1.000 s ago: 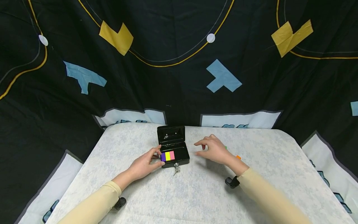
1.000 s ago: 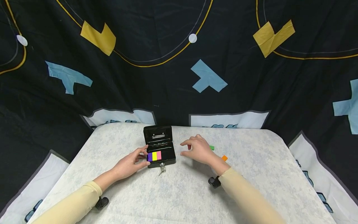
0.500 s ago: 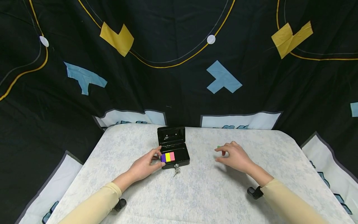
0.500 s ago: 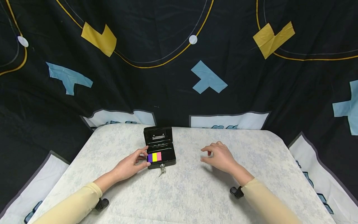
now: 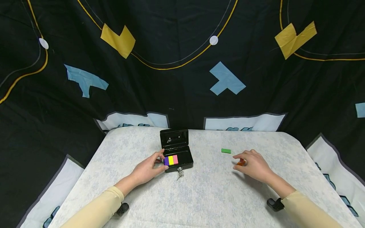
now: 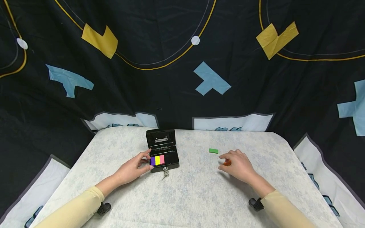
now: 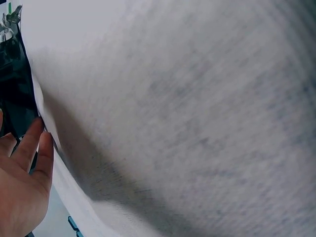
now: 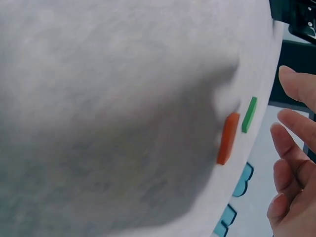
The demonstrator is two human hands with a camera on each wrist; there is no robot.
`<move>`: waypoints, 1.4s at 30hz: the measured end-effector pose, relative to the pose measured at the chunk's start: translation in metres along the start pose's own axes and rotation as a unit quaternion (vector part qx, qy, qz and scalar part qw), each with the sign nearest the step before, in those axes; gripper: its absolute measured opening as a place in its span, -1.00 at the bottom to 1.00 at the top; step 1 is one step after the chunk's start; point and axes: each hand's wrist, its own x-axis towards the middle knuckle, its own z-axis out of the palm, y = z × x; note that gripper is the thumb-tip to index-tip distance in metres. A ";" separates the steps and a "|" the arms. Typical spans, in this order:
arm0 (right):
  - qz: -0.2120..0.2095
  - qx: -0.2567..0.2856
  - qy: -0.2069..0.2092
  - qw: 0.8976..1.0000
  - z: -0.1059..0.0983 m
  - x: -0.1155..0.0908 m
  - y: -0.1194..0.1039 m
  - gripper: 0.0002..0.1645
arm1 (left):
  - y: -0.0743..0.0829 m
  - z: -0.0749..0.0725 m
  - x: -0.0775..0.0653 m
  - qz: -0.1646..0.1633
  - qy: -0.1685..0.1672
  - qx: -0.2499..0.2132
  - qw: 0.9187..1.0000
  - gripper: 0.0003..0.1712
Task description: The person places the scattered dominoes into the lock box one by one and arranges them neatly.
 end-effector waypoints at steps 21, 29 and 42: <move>0.076 0.031 0.021 0.996 0.012 -0.020 0.017 -0.32 | 0.001 -0.001 0.001 -0.006 0.001 -0.004 1.000 -0.54; 0.105 0.060 0.036 0.992 0.014 -0.020 0.020 -0.28 | 0.001 -0.001 0.001 -0.003 0.000 -0.003 1.000 -0.52; 0.153 0.050 0.024 0.987 0.017 -0.018 0.021 -0.25 | 0.001 0.000 0.002 -0.003 0.002 -0.001 1.000 -0.45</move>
